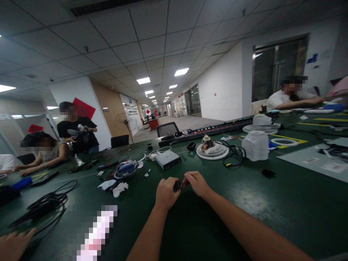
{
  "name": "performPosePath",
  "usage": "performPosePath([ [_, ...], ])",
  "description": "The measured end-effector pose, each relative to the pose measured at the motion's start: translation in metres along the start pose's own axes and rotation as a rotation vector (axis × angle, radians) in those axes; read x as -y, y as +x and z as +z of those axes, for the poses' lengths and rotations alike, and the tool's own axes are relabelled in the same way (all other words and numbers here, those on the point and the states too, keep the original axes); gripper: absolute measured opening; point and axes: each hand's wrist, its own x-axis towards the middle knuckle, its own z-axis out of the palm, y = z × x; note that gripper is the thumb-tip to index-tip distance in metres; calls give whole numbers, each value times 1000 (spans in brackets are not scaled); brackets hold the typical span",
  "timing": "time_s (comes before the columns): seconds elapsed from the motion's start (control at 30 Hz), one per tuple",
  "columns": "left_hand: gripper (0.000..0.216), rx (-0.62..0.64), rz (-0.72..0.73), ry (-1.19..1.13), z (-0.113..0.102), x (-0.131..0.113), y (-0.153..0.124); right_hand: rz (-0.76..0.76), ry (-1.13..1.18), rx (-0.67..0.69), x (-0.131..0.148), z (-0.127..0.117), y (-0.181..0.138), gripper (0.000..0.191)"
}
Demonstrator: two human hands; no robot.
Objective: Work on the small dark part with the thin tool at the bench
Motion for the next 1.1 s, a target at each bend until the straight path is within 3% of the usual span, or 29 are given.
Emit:
performPosePath([
  [0.13, 23, 2, -1, -1, -1, 0, 0, 17, -19, -59, -1, 1, 1, 36],
  [0.33, 22, 1, 16, -5, 0, -1, 0, 23, 91, -43, 2, 0, 1, 37],
  [0.43, 22, -2, 20, 3, 0, 0, 0, 95, 77, -79, 2, 0, 1, 34],
  [0.6, 24, 3, 15, 8, -1, 0, 1, 145, 216, -38, -3, 1, 3, 35],
  [1.0, 22, 15, 16, 26, 1, 2, 0, 155, 141, -50, -12, 1, 5, 36],
  [1.1, 23, 12, 11, 16, 1, 2, 0, 196, 241, -3, -14, 1, 5, 36],
])
